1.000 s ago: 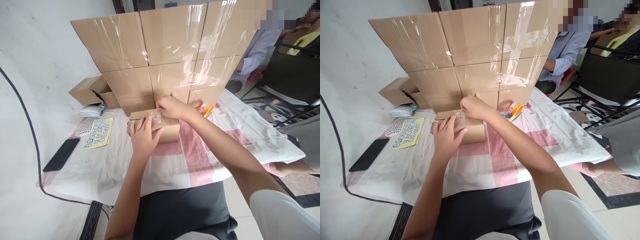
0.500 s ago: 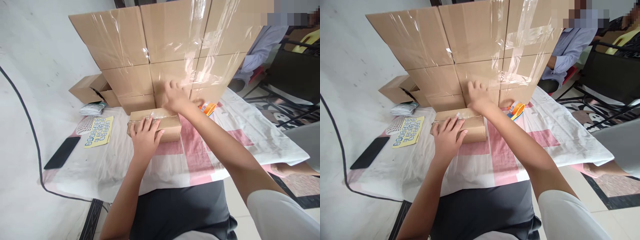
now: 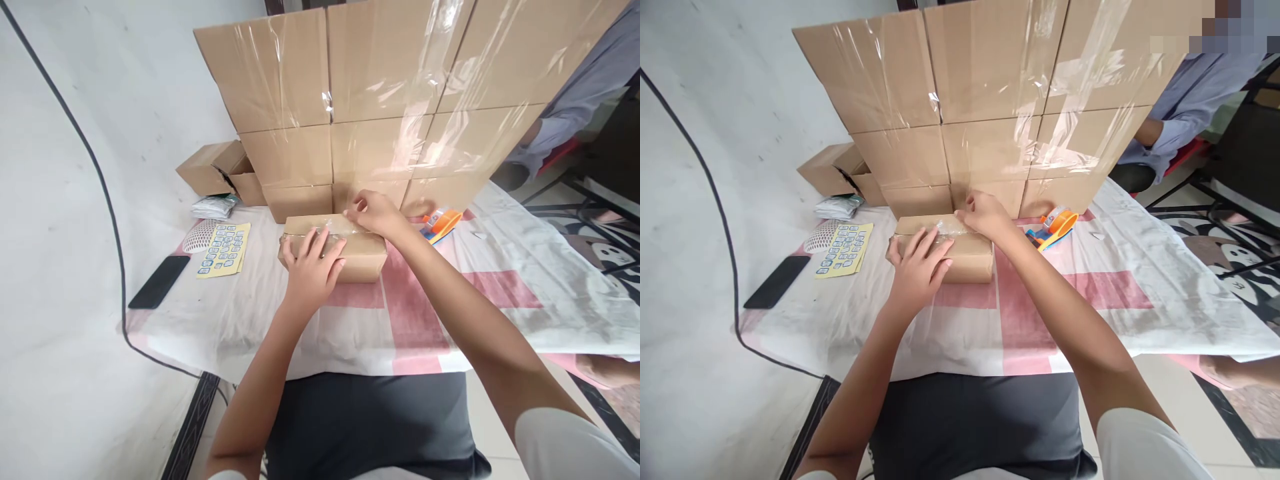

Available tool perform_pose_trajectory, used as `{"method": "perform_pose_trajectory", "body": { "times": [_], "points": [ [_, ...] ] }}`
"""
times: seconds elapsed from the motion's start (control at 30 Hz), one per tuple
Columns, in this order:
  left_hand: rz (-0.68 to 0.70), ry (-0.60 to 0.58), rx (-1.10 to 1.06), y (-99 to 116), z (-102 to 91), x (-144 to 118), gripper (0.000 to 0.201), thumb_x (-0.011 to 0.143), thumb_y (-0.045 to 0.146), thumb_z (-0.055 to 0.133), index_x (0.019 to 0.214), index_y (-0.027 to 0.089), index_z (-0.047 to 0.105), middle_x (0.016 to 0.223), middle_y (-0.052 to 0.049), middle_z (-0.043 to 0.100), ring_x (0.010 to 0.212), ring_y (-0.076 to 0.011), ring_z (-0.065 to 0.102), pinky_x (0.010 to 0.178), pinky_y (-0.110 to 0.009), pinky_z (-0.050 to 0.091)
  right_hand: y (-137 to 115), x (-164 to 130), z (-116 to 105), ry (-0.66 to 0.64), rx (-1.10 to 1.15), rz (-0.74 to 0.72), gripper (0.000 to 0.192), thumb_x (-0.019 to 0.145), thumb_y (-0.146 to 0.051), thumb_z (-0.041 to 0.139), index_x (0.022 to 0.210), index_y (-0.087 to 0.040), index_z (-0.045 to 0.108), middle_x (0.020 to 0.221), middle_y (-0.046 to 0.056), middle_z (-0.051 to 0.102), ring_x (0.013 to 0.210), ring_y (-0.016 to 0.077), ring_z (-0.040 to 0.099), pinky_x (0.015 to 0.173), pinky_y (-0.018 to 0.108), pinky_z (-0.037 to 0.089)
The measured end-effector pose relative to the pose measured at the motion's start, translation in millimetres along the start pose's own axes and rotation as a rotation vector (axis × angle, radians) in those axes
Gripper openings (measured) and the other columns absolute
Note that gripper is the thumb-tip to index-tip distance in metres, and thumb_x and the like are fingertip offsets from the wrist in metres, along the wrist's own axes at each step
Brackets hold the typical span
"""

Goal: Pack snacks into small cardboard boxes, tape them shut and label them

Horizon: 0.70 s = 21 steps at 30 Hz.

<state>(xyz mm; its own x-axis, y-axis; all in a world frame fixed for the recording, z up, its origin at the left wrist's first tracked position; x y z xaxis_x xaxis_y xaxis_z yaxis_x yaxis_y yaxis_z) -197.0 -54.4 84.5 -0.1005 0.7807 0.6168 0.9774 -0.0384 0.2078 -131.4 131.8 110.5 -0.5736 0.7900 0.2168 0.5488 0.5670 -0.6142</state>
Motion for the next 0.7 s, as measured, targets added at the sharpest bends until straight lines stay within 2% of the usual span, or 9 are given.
{"method": "perform_pose_trajectory", "body": {
  "times": [0.07, 0.1, 0.17, 0.27, 0.3, 0.37, 0.43, 0.5, 0.7],
  "points": [
    [0.033, 0.126, 0.006, -21, -15.6, -15, 0.022, 0.096, 0.035, 0.056, 0.110, 0.029, 0.072, 0.148, -0.010, 0.061, 0.142, -0.0343, 0.051, 0.122, -0.063, 0.015, -15, -19, -21, 0.205, 0.030, -0.133, 0.024, 0.089, -0.032, 0.063, 0.106, -0.016, 0.067, 0.107, 0.012, 0.072, 0.099, 0.0281, 0.067, 0.089, 0.043, 0.051],
    [0.001, 0.202, 0.020, -43, -25.9, -25, 0.018, 0.094, 0.036, 0.058, 0.103, 0.027, 0.071, 0.144, -0.011, 0.064, 0.138, -0.0333, 0.054, 0.122, -0.061, 0.020, -21, -35, -31, 0.289, 0.057, -0.202, 0.020, 0.091, -0.032, 0.061, 0.104, -0.018, 0.067, 0.108, 0.012, 0.072, 0.101, 0.0283, 0.066, 0.091, 0.044, 0.051],
    [-0.201, 0.323, 0.063, -111, -46.3, -49, 0.021, 0.091, 0.040, 0.062, 0.102, 0.023, 0.067, 0.139, -0.015, 0.065, 0.134, -0.0336, 0.057, 0.119, -0.058, 0.028, -27, -73, -50, 0.446, 0.106, -0.318, 0.017, 0.094, -0.033, 0.057, 0.103, -0.022, 0.066, 0.110, 0.011, 0.070, 0.106, 0.0290, 0.065, 0.095, 0.047, 0.050],
    [-0.726, 0.292, 0.111, -239, -61.2, -95, 0.056, 0.078, 0.058, 0.074, 0.114, 0.018, 0.060, 0.153, -0.024, 0.050, 0.147, -0.0456, 0.038, 0.117, -0.068, 0.027, -25, -135, -70, 0.661, 0.099, -0.445, 0.010, 0.096, -0.031, 0.055, 0.101, -0.027, 0.062, 0.108, 0.011, 0.069, 0.106, 0.0308, 0.064, 0.097, 0.052, 0.049],
    [-0.844, 0.273, 0.116, -271, -65.2, -109, 0.064, 0.071, 0.063, 0.078, 0.110, 0.016, 0.059, 0.150, -0.026, 0.051, 0.146, -0.0514, 0.036, 0.114, -0.074, 0.025, -23, -151, -71, 0.691, 0.087, -0.474, 0.007, 0.095, -0.030, 0.055, 0.098, -0.028, 0.061, 0.104, 0.011, 0.068, 0.103, 0.0311, 0.064, 0.094, 0.053, 0.050],
    [-0.979, 0.242, 0.119, -316, -71.9, -128, 0.069, 0.057, 0.069, 0.083, 0.094, 0.017, 0.057, 0.134, -0.024, 0.061, 0.141, -0.0579, 0.038, 0.110, -0.079, 0.023, -19, -170, -63, 0.684, 0.075, -0.525, 0.005, 0.093, -0.026, 0.057, 0.096, -0.030, 0.059, 0.097, 0.010, 0.067, 0.096, 0.0308, 0.065, 0.087, 0.052, 0.051],
    [-1.020, 0.218, 0.116, -338, -76.6, -136, 0.067, 0.049, 0.068, 0.086, 0.079, 0.020, 0.051, 0.115, -0.018, 0.068, 0.136, -0.0585, 0.044, 0.107, -0.080, 0.023, -17, -181, -51, 0.649, 0.086, -0.579, 0.011, 0.090, -0.021, 0.058, 0.097, -0.030, 0.058, 0.092, 0.008, 0.066, 0.088, 0.0291, 0.065, 0.080, 0.050, 0.050],
    [-1.037, 0.215, 0.110, -346, -80.9, -139, 0.064, 0.048, 0.066, 0.086, 0.070, 0.022, 0.046, 0.101, -0.015, 0.070, 0.132, -0.0573, 0.049, 0.106, -0.081, 0.023, -17, -186, -38, 0.608, 0.096, -0.620, 0.018, 0.087, -0.017, 0.059, 0.098, -0.031, 0.058, 0.089, 0.006, 0.066, 0.083, 0.0274, 0.064, 0.076, 0.048, 0.049],
    [-0.995, 0.303, 0.001, -336, -97.7, -139, 0.042, 0.074, 0.060, 0.075, 0.072, 0.023, 0.054, 0.079, -0.005, 0.067, 0.125, -0.0483, 0.056, 0.109, -0.077, 0.024, -21, -196, -16, 0.539, 0.138, -0.628, 0.020, 0.083, -0.012, 0.059, 0.094, -0.029, 0.058, 0.084, 0.004, 0.066, 0.078, 0.0252, 0.065, 0.071, 0.046, 0.050]
  ]
}}
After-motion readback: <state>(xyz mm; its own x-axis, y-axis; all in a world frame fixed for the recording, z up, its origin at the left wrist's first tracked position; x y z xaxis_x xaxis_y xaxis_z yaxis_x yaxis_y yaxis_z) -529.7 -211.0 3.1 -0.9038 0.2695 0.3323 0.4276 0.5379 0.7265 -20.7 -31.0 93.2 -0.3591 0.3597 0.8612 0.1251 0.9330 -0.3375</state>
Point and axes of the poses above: each hand's wrist, its own x-axis towards the middle knuckle, its own z-axis out of the palm, y = z × x, the point moved 10 cm from there along x, towards the middle knuckle
